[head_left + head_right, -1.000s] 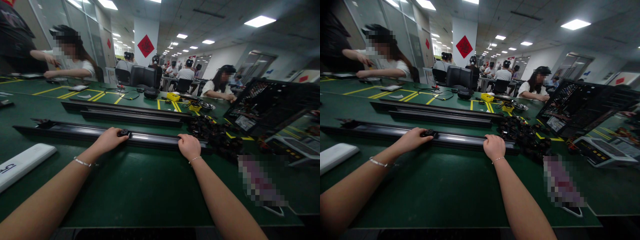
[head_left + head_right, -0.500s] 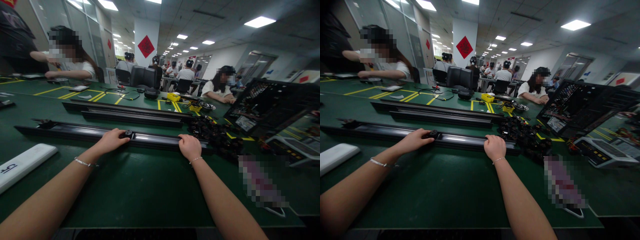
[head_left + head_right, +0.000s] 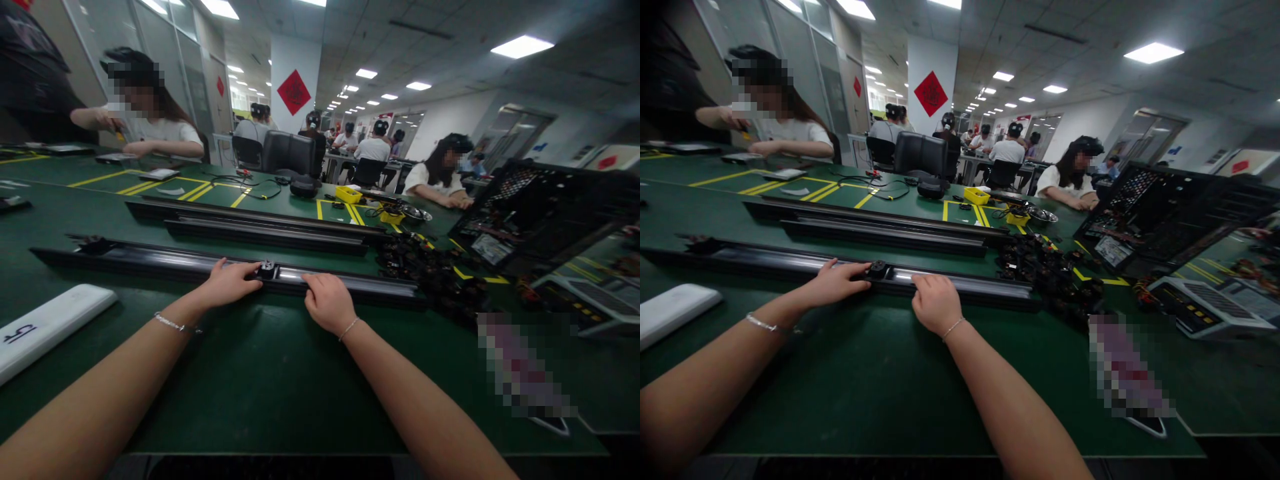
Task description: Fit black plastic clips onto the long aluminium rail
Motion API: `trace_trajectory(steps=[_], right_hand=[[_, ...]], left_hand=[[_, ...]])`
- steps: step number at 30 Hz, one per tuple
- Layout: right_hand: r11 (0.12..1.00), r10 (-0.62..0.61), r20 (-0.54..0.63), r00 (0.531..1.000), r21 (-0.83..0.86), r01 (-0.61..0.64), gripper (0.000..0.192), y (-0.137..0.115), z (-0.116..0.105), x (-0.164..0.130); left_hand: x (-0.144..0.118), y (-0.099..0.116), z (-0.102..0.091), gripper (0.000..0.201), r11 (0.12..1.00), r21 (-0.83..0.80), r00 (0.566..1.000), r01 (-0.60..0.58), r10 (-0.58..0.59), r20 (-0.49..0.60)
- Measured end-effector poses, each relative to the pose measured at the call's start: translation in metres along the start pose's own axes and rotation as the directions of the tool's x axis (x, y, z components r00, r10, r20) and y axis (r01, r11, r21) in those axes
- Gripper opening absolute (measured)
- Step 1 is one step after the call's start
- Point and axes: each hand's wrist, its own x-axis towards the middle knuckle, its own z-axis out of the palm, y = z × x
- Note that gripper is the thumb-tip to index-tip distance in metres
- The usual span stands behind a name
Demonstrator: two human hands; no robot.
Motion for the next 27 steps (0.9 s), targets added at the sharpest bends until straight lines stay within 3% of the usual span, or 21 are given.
trace_trajectory(steps=[3,7,12,19,27], right_hand=[[1.000,0.009,0.056,0.998,0.009,-0.010,0.042,-0.030,0.011,0.014],[0.998,0.064,0.111,0.992,-0.033,-0.061,0.043,-0.046,0.015,0.025],[0.998,0.036,0.149,0.988,-0.065,-0.026,0.044,-0.045,0.012,0.026],[0.998,0.026,0.178,0.984,-0.066,-0.015,0.046,-0.043,0.011,0.026],[0.997,0.025,0.215,0.976,-0.082,-0.008,0.045,-0.036,0.007,0.024]], left_hand=[[-0.001,0.001,0.001,0.061,1.000,0.023,1.000,-0.006,0.006,0.001],[-0.003,0.002,-0.002,0.061,0.999,0.025,0.999,-0.036,0.036,-0.012],[-0.004,0.003,-0.003,0.062,0.999,-0.050,1.000,-0.007,0.005,-0.028],[-0.007,0.008,0.005,0.073,0.984,0.170,0.989,-0.048,0.070,-0.127],[-0.005,0.006,0.005,0.075,0.984,0.167,0.990,-0.057,0.077,-0.118]])
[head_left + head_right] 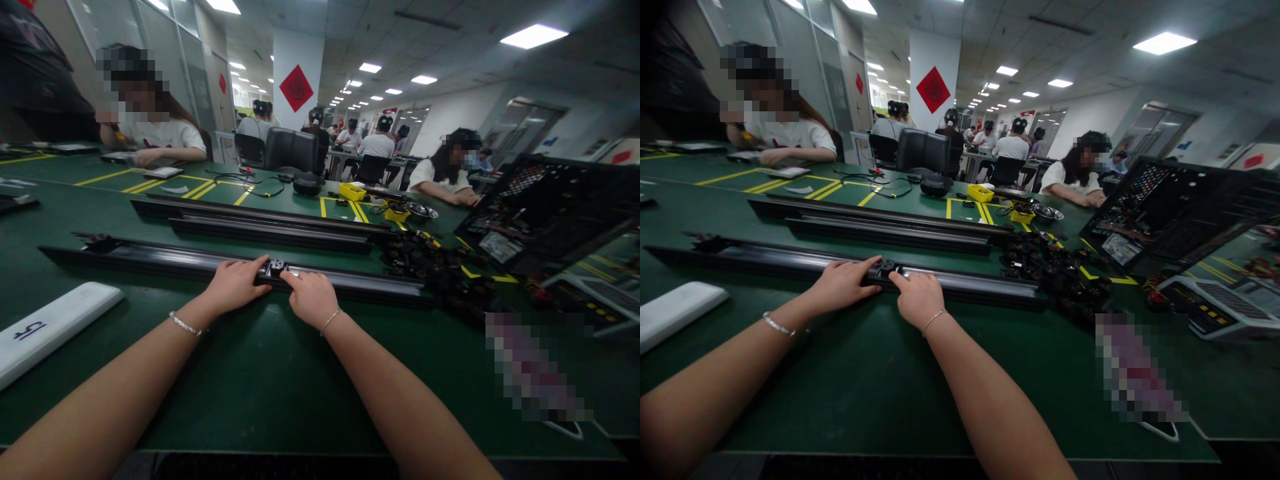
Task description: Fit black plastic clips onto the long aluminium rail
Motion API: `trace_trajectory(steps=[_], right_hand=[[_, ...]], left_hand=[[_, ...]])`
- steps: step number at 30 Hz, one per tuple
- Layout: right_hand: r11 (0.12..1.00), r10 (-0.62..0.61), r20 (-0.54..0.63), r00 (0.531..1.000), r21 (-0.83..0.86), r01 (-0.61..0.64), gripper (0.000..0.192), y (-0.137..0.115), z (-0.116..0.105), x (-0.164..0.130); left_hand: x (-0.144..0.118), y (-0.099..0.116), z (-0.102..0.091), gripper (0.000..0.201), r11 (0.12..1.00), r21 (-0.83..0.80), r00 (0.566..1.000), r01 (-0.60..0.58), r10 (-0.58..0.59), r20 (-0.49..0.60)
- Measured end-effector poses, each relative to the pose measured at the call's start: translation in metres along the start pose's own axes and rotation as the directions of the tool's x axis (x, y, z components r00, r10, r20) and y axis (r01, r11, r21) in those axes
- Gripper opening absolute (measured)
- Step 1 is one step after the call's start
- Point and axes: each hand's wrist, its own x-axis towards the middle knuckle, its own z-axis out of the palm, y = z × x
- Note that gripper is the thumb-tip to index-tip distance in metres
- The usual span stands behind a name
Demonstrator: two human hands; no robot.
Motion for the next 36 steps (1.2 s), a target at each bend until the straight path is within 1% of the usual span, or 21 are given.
trace_trajectory(steps=[7,13,18,22,30,36], right_hand=[[1.000,-0.009,-0.009,1.000,0.004,0.009,0.044,0.002,0.000,-0.001],[1.000,0.015,0.000,1.000,0.000,-0.015,0.042,0.010,-0.001,-0.005],[1.000,0.000,-0.009,1.000,-0.005,0.000,0.043,0.014,-0.003,-0.008],[1.000,0.010,0.027,1.000,0.002,-0.010,0.043,0.016,-0.006,-0.008],[1.000,0.020,0.113,0.993,-0.001,-0.020,0.043,0.024,-0.013,-0.011],[1.000,0.009,0.090,0.996,0.010,-0.010,0.041,0.028,-0.012,-0.012]], left_hand=[[0.000,-0.001,0.001,0.075,1.000,0.011,1.000,-0.003,0.003,-0.006],[0.000,-0.001,0.000,0.074,1.000,0.013,1.000,-0.012,0.012,-0.014],[0.000,-0.001,-0.001,0.073,1.000,0.024,1.000,-0.019,0.019,-0.016],[-0.001,-0.002,-0.001,0.072,0.998,0.037,0.998,-0.049,0.050,-0.033],[-0.002,-0.002,-0.001,0.070,0.995,0.080,0.997,-0.060,0.064,-0.037],[-0.001,-0.003,0.000,0.069,0.994,0.090,0.997,-0.064,0.068,-0.038]])
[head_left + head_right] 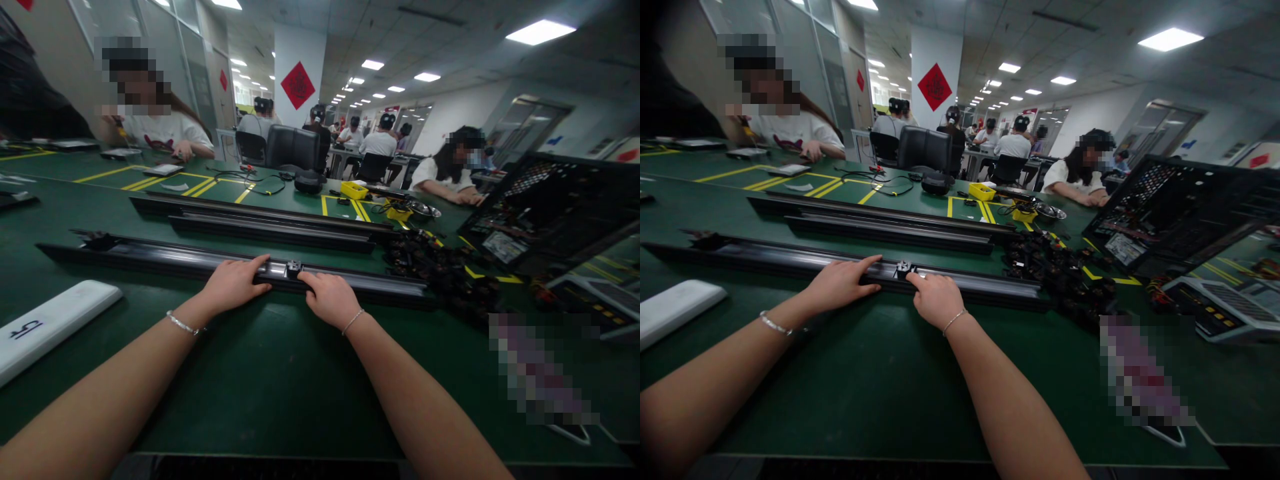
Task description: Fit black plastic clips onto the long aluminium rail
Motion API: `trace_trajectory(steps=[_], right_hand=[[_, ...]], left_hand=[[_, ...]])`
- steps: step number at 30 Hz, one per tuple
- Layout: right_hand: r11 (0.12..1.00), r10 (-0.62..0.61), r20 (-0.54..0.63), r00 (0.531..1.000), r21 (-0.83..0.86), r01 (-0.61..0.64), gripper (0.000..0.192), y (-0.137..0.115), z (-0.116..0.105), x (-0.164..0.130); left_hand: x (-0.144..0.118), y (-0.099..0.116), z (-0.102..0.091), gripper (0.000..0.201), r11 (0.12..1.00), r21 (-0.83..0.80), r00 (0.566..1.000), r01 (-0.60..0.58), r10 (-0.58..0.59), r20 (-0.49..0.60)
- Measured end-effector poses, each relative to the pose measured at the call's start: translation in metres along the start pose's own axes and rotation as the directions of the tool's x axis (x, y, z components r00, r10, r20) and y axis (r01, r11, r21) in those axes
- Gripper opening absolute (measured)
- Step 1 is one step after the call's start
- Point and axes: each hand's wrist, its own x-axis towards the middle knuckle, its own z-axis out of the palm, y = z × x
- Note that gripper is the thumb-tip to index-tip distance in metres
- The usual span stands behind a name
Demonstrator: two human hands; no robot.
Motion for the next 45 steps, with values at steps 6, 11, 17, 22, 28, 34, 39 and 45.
trace_trajectory(steps=[6,11,17,22,28,34,39,45], right_hand=[[1.000,-0.009,-0.008,1.000,0.005,0.009,0.040,0.005,-0.002,-0.002],[0.999,-0.031,0.006,1.000,0.014,0.030,0.041,0.011,-0.005,-0.004],[0.999,-0.044,0.035,0.998,0.030,0.043,0.041,0.016,-0.009,-0.006],[0.998,-0.042,0.063,0.997,0.044,0.040,0.043,0.017,-0.013,-0.006],[0.999,-0.029,0.093,0.995,0.045,0.025,0.042,0.021,-0.016,-0.007],[0.999,-0.036,0.106,0.994,0.044,0.031,0.040,0.025,-0.018,-0.008],[0.999,-0.032,0.104,0.994,0.040,0.028,0.037,0.027,-0.021,-0.008],[0.998,-0.014,0.137,0.991,0.062,0.006,0.038,0.032,-0.024,-0.009]], left_hand=[[0.000,-0.001,0.000,0.069,1.000,0.005,1.000,-0.011,0.011,-0.009],[0.000,0.000,-0.001,0.070,1.000,-0.012,1.000,0.003,-0.003,0.012],[0.001,-0.001,-0.002,0.071,1.000,-0.014,1.000,-0.003,0.003,0.011],[0.000,0.000,-0.002,0.070,1.000,-0.009,1.000,-0.003,0.003,0.011],[0.001,-0.002,-0.001,0.072,1.000,-0.019,1.000,-0.006,0.006,0.009],[0.000,-0.001,-0.002,0.071,1.000,-0.019,1.000,0.003,-0.002,0.027],[-0.001,0.001,-0.005,0.071,1.000,-0.016,0.999,0.009,-0.008,0.043],[-0.001,-0.001,-0.006,0.070,0.999,-0.033,0.999,0.005,-0.004,0.049]])
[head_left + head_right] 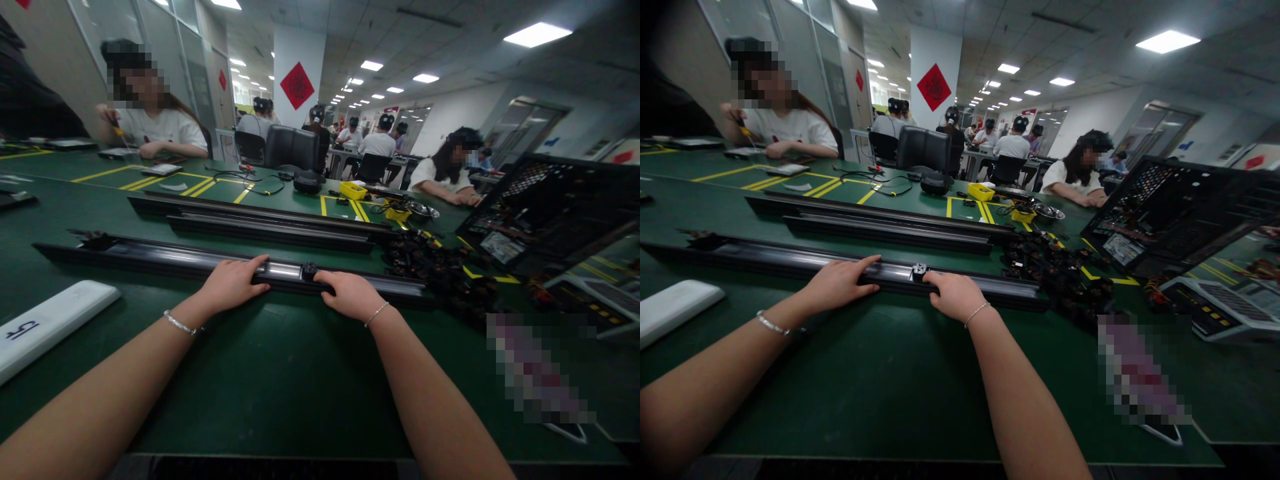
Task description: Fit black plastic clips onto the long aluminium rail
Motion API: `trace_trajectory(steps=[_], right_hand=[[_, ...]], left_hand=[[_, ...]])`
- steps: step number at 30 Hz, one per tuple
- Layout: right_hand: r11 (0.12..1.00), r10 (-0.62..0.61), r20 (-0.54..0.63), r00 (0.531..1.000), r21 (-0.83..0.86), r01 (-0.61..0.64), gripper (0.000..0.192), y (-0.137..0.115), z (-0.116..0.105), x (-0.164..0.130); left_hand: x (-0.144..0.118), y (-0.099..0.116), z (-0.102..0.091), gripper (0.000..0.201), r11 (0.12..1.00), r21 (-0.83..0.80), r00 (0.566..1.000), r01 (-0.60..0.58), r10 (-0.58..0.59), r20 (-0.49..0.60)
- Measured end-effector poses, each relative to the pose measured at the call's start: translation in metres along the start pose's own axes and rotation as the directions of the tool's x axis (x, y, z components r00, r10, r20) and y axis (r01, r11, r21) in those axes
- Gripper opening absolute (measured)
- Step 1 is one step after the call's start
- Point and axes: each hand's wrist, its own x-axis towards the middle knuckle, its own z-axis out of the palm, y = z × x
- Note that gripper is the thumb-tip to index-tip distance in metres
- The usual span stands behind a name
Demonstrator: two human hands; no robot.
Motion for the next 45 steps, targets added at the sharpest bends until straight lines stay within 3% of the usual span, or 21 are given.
trace_trajectory(steps=[12,20,45], right_hand=[[0.998,0.059,0.008,0.998,0.011,-0.059,0.040,0.006,-0.002,-0.009],[0.987,0.117,-0.025,0.993,-0.110,-0.119,0.050,0.002,0.010,-0.021],[0.997,0.078,-0.018,0.997,0.002,-0.078,0.046,0.024,0.006,-0.029]], left_hand=[[0.000,0.000,-0.001,0.069,1.000,0.006,1.000,-0.014,0.014,-0.007],[0.000,0.000,-0.001,0.068,1.000,0.001,0.999,-0.029,0.029,-0.019],[0.001,0.002,-0.002,0.070,1.000,0.006,1.000,0.004,-0.004,0.012]])
